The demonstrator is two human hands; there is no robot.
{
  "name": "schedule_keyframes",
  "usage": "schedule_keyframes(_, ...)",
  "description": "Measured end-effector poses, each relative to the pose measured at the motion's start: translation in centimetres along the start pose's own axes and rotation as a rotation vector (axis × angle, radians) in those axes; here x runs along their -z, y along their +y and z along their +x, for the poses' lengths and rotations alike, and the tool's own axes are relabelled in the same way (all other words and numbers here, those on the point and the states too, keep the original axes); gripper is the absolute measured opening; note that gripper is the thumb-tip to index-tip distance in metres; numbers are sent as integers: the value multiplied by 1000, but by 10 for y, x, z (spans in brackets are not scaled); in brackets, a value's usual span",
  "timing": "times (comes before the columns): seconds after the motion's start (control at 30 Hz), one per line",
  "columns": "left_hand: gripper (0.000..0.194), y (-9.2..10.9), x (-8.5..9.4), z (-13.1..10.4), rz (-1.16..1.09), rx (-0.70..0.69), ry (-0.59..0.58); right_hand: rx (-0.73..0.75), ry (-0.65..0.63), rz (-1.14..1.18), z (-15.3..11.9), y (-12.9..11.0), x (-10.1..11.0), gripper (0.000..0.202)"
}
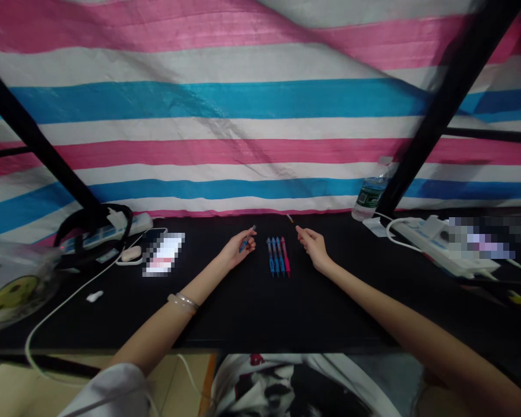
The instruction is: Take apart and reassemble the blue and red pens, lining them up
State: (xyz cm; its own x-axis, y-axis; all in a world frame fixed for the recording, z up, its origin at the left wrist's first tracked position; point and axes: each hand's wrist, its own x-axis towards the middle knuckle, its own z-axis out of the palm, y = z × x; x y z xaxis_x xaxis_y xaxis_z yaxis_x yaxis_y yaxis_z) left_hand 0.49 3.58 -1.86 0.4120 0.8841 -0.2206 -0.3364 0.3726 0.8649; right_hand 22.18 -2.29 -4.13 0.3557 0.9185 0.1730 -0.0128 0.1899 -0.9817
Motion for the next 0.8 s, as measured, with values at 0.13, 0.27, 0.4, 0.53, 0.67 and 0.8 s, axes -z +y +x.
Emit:
schedule_keyframes(0.13,18,0,-2,-1,40,-31,-19,37,-8,-33,0,1,0,40)
schedule_keyframes(0.27,21,-1,-3,-4,97,-70,-37,145,-38,-120,0,1,0,38)
schedule_keyframes(0.4,23,-3,-6,-5,135,-103,-13,243,-93,-257,-3,1,-1,34)
schedule_keyframes(0.53,23,-4,-7,-6,210,-110,-8,264,-100,-353,-6,4,-2,29)
schedule_keyframes(0.67,22,-5,-7,-6,283,-128,-45,289,-107,-365,-6,7,-3,26)
schedule_keyframes(0.8,22,-5,-7,-6,324,-146,-62,346,-114,-442,-6,7,-2,23)
